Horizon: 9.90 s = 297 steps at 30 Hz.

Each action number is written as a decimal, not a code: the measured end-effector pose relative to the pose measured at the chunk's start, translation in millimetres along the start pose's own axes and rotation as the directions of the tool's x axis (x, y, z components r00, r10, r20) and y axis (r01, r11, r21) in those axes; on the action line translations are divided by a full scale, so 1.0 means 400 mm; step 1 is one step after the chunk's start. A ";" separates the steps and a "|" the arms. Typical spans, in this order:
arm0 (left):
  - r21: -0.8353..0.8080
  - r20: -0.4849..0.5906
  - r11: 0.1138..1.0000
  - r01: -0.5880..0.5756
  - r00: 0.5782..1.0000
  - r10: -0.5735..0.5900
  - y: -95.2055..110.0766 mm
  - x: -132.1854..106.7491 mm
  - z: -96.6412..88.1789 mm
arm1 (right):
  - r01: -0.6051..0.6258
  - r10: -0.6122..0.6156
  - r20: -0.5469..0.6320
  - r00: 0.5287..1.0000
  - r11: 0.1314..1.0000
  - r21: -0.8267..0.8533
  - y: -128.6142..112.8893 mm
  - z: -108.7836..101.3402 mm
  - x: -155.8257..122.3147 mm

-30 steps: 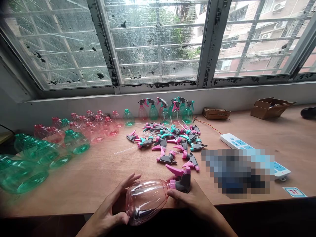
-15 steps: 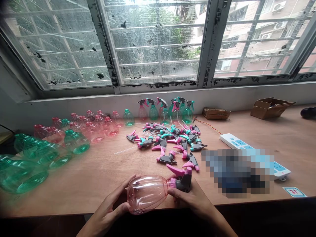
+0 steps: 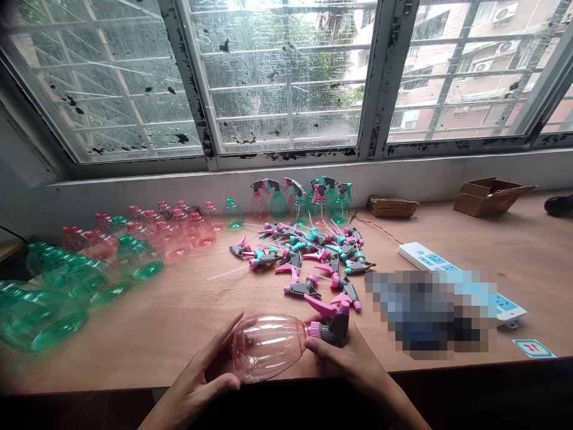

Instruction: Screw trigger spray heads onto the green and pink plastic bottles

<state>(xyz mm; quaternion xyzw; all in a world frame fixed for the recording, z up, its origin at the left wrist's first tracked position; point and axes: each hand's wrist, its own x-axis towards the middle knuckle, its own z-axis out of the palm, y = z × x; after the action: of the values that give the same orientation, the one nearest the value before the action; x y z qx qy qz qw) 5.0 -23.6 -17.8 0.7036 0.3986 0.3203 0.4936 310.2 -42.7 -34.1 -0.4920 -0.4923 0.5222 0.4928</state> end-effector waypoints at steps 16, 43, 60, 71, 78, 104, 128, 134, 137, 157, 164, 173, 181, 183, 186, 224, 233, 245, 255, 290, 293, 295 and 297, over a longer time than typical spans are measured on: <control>0.107 -0.046 0.993 0.043 0.998 -0.038 0.003 -0.001 0.002 | 0.007 -0.007 0.015 1.000 1.000 -0.019 -0.008 -0.001 -0.002; 0.177 -0.040 0.984 0.024 0.999 -0.017 0.023 0.006 0.012 | 0.020 -0.020 0.003 1.000 0.999 -0.041 -0.010 0.001 -0.003; 0.092 -0.052 0.995 0.043 0.998 -0.039 0.009 0.005 0.007 | 0.023 -0.023 -0.002 1.000 0.999 -0.036 -0.008 0.003 -0.004; 0.117 -0.032 0.993 -0.012 0.999 0.016 -0.001 0.002 0.006 | -0.002 0.001 -0.007 1.000 0.999 -0.046 -0.002 0.002 -0.001; 0.143 -0.009 0.990 0.009 1.000 -0.008 0.001 0.001 0.006 | 0.021 -0.021 -0.024 0.999 0.999 -0.031 0.000 0.002 -0.001; 0.181 -0.038 0.983 0.019 0.999 -0.012 0.009 0.005 0.013 | 0.049 -0.051 0.064 0.997 0.998 0.030 -0.013 0.001 -0.001; 0.202 -0.043 0.979 -0.007 0.999 0.016 0.017 0.000 0.014 | 0.048 -0.050 0.053 0.997 0.998 0.032 0.000 -0.001 0.000; 0.203 -0.077 0.979 0.003 0.997 0.013 0.015 0.003 0.015 | 0.038 -0.037 0.034 0.999 0.999 -0.003 -0.008 0.000 -0.003; 0.207 -0.076 0.978 0.019 0.997 -0.004 0.013 0.002 0.015 | 0.040 -0.039 0.024 0.999 0.999 -0.017 -0.008 0.000 -0.003; 0.176 -0.049 0.984 0.014 0.999 -0.006 0.003 0.005 0.014 | 0.042 -0.045 0.077 0.996 0.998 0.046 0.003 -0.006 0.002; 0.140 -0.028 0.990 0.009 1.000 -0.005 0.009 0.006 0.016 | 0.029 -0.033 0.081 0.996 0.998 0.055 0.002 -0.004 0.002; 0.173 -0.046 0.985 0.010 0.999 -0.002 0.020 0.005 0.016 | 0.018 -0.024 0.096 0.995 0.998 0.067 -0.009 -0.002 0.000; 0.176 -0.060 0.984 0.014 0.998 -0.004 0.018 0.006 0.017 | 0.023 -0.030 0.099 0.995 0.997 0.067 -0.003 -0.003 0.000; 0.168 -0.062 0.986 0.012 0.998 -0.002 0.016 0.005 0.017 | 0.019 -0.026 0.094 0.995 0.997 0.068 -0.002 -0.004 0.000; 0.170 -0.065 0.985 0.010 0.998 0.001 0.017 0.005 0.016 | 0.019 -0.025 0.089 0.996 0.997 0.070 -0.003 -0.003 0.002; 0.173 -0.030 0.985 -0.004 1.000 0.009 0.030 0.009 0.017 | 0.013 -0.019 0.107 0.994 0.998 0.062 0.005 -0.006 0.005; 0.160 -0.050 0.987 -0.003 0.999 0.011 0.036 0.007 0.021 | 0.005 -0.013 0.113 0.994 0.997 0.074 0.002 -0.006 0.004; 0.137 -0.027 0.991 -0.004 1.000 0.008 0.028 0.005 0.019 | 0.012 -0.018 0.104 0.994 0.998 0.058 0.009 -0.005 0.003; 0.165 -0.050 0.986 0.004 0.999 0.004 0.029 0.004 0.020 | 0.010 -0.017 0.107 0.994 0.998 0.067 0.007 -0.005 0.005; 0.159 -0.030 0.987 0.001 1.000 0.004 0.023 0.008 0.017 | 0.013 -0.017 0.088 0.996 0.998 0.054 -0.001 -0.002 0.001; 0.159 -0.032 0.987 0.001 0.999 0.005 0.026 0.009 0.017 | 0.009 -0.014 0.092 0.996 0.999 0.049 0.000 -0.002 0.002; 0.156 -0.030 0.988 0.002 1.000 0.003 0.030 0.010 0.018 | 0.015 -0.020 0.087 0.996 0.998 0.059 0.001 -0.002 0.003; 0.151 -0.031 0.989 0.006 1.000 -0.002 0.033 0.010 0.019 | 0.020 -0.026 0.083 0.996 0.997 0.069 0.003 -0.001 0.003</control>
<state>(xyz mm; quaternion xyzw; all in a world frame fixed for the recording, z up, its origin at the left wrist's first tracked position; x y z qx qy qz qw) 16.3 -26.0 -7.4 0.7330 0.4307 0.2992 0.4333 310.6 -41.5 -35.2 -0.4469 -0.5003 0.5531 0.4941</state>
